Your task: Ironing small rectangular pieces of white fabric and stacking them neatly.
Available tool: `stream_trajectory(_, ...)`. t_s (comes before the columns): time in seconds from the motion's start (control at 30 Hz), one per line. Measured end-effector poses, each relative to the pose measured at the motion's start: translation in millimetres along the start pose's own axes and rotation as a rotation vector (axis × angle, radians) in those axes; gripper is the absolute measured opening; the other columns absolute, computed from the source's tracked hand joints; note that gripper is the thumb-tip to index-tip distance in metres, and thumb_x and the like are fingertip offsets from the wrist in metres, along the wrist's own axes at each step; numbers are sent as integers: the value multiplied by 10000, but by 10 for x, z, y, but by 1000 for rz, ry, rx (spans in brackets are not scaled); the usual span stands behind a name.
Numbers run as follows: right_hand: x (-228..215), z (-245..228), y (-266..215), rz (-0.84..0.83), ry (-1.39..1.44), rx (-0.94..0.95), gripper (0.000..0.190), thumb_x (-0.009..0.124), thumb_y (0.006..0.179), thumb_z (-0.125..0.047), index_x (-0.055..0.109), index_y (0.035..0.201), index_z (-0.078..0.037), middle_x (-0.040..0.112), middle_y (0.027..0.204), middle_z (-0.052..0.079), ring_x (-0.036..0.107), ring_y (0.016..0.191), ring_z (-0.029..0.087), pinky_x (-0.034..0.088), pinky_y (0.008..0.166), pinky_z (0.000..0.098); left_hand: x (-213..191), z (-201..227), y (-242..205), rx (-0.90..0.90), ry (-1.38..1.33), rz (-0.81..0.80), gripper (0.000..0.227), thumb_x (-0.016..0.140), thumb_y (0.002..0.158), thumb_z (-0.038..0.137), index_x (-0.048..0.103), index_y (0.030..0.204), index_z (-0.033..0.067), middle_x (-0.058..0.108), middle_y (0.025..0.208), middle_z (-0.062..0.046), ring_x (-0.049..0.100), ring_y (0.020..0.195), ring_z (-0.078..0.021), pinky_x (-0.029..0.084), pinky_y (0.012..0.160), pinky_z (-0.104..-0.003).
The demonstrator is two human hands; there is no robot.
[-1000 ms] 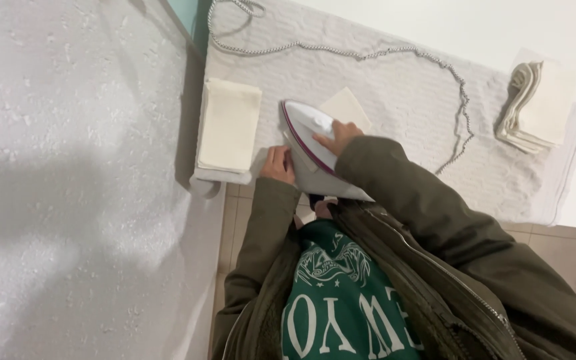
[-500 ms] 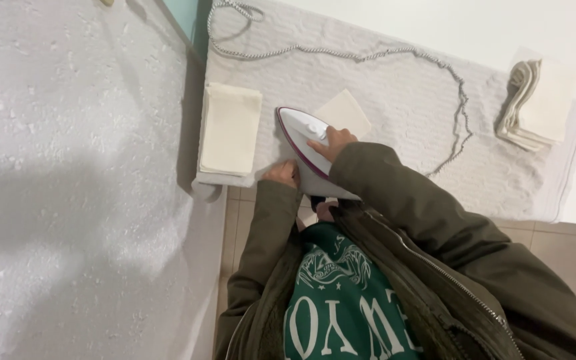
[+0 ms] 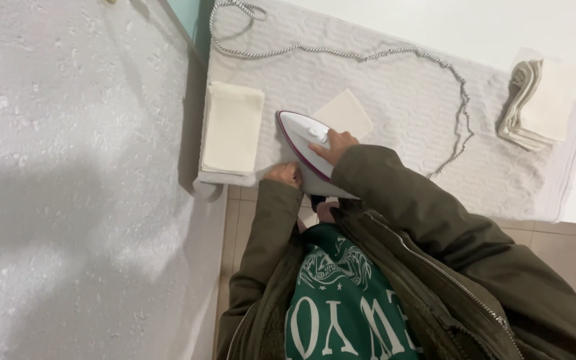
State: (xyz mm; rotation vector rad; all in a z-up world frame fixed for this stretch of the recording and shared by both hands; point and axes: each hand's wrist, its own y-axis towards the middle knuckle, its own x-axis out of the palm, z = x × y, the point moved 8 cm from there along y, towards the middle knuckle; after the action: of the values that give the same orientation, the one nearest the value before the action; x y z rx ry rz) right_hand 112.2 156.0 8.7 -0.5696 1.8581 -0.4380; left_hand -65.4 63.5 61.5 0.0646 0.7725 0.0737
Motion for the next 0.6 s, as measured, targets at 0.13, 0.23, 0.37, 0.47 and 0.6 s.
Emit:
stream_trajectory(0.13,-3,-5,30,12,-17,-25,807,642,894,-697,642,1234,35,708,972,311,731,866,440,595,751,532,57,-75,27,-24,25,-2,42,658,836,94,629,821,67,663,794,-163,650,740,-395,526,638,-505)
stream_trajectory(0.23,-43,-37,1,-12,-19,-11,806,629,896,-701,647,1228,33,710,973,302,731,865,438,594,752,539,67,-4,4,59,-17,46,50,655,828,92,625,804,61,670,782,-156,655,746,-392,527,643,-508)
stream_trajectory(0.37,15,9,34,-28,5,4,809,621,886,-688,634,1242,39,718,958,295,750,839,423,613,733,534,75,-72,22,23,14,32,61,643,838,74,625,780,68,659,766,-164,654,730,-387,533,643,-502)
stream_trajectory(0.47,-23,-34,22,-13,-8,-13,809,633,883,-687,633,1240,39,720,944,299,747,836,427,606,734,533,19,-29,27,35,1,41,63,637,833,72,620,773,72,655,760,-168,653,723,-393,534,641,-508)
stream_trajectory(0.6,59,72,-17,28,-38,-15,797,641,879,-706,663,1201,23,725,932,290,741,850,431,597,751,526,-85,66,53,14,-35,36,75,643,864,72,621,793,68,647,760,-170,645,720,-405,523,627,-519)
